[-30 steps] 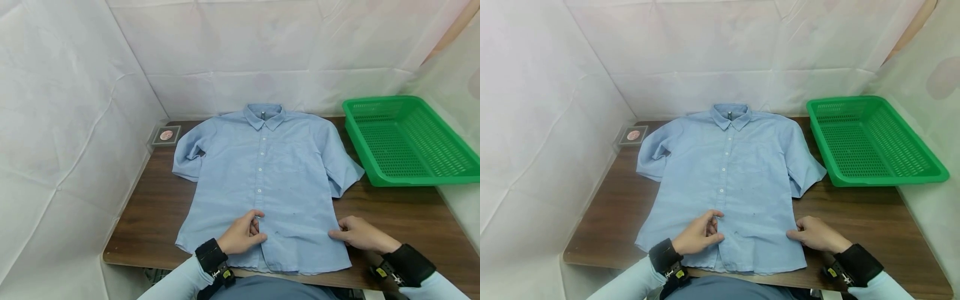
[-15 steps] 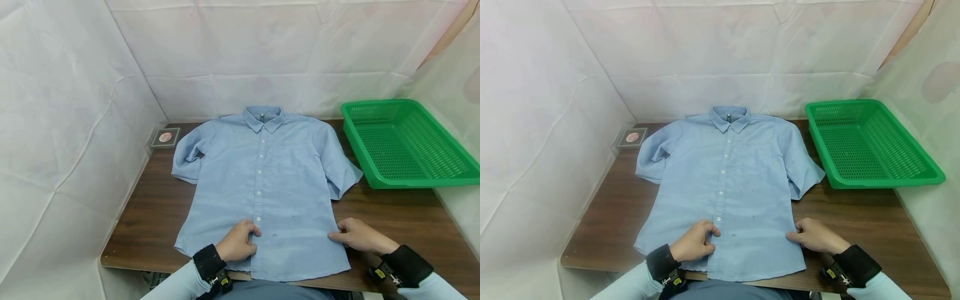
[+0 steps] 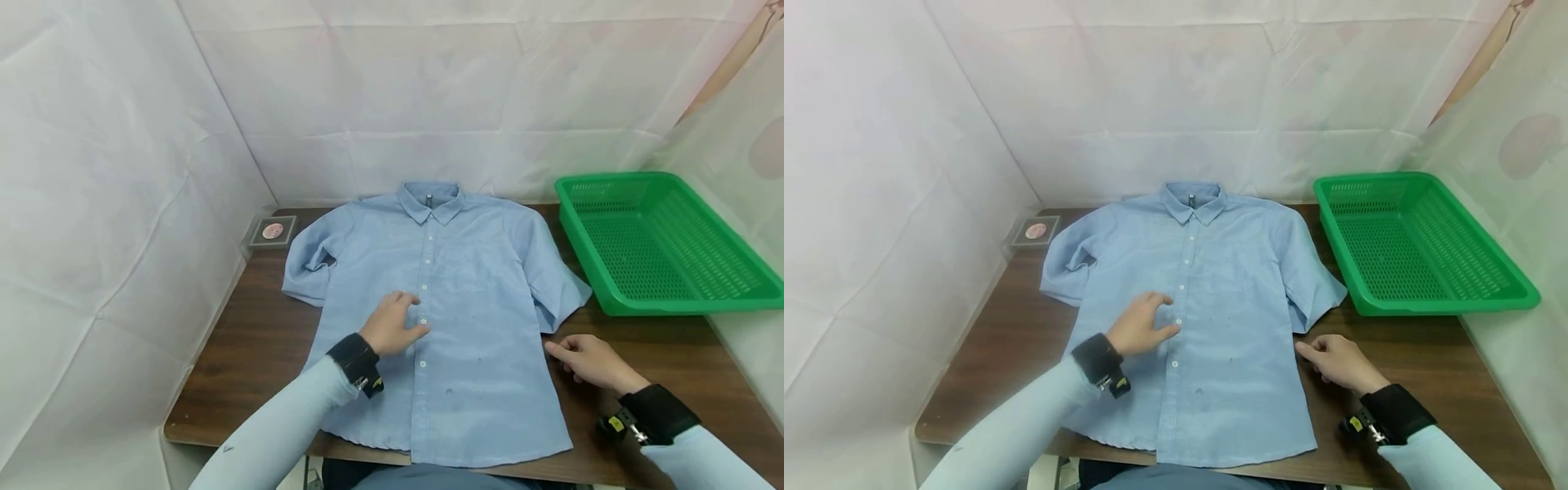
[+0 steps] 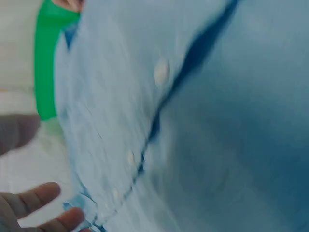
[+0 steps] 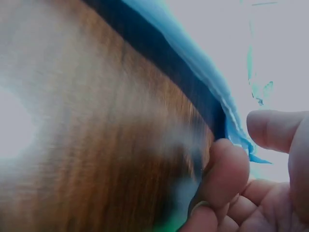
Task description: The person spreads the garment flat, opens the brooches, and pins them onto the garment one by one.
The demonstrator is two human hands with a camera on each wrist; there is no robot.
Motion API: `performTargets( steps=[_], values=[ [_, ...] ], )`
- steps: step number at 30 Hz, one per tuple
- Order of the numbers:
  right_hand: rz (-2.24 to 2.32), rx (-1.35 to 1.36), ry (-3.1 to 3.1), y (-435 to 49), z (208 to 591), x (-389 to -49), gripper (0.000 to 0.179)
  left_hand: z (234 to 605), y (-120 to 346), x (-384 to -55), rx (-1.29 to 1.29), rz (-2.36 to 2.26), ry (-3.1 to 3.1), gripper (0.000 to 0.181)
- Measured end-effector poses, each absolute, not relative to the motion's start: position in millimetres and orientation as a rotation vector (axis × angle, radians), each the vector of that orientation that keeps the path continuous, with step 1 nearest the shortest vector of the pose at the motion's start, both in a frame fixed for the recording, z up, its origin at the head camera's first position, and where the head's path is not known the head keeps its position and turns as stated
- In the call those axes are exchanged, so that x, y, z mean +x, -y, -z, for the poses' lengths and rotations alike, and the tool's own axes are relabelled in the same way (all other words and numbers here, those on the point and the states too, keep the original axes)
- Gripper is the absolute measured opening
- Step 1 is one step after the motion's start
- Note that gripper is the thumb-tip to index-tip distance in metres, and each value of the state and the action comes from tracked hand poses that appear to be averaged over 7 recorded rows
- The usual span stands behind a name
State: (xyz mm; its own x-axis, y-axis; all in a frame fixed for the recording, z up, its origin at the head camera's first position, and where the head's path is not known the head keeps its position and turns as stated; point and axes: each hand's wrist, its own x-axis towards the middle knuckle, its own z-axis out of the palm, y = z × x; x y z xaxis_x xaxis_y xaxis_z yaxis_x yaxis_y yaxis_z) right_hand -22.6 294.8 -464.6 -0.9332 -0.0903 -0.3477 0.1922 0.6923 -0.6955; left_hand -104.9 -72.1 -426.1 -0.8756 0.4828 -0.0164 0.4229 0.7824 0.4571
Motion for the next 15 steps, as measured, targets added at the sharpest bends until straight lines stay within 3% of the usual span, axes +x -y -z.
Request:
performTargets(
  steps=[9,15],
  values=[
    [1.177,0.26,-2.516,-295.1,473.7,-40.4,0.053,457.8,42.3,-151.0,0.75,-0.14,-2.876,0.102],
    [1.201,0.309,-2.52,-289.9,477.6,-58.1,0.055,478.2,38.3,-181.8,0.631,-0.055,-2.848,0.112]
  ],
)
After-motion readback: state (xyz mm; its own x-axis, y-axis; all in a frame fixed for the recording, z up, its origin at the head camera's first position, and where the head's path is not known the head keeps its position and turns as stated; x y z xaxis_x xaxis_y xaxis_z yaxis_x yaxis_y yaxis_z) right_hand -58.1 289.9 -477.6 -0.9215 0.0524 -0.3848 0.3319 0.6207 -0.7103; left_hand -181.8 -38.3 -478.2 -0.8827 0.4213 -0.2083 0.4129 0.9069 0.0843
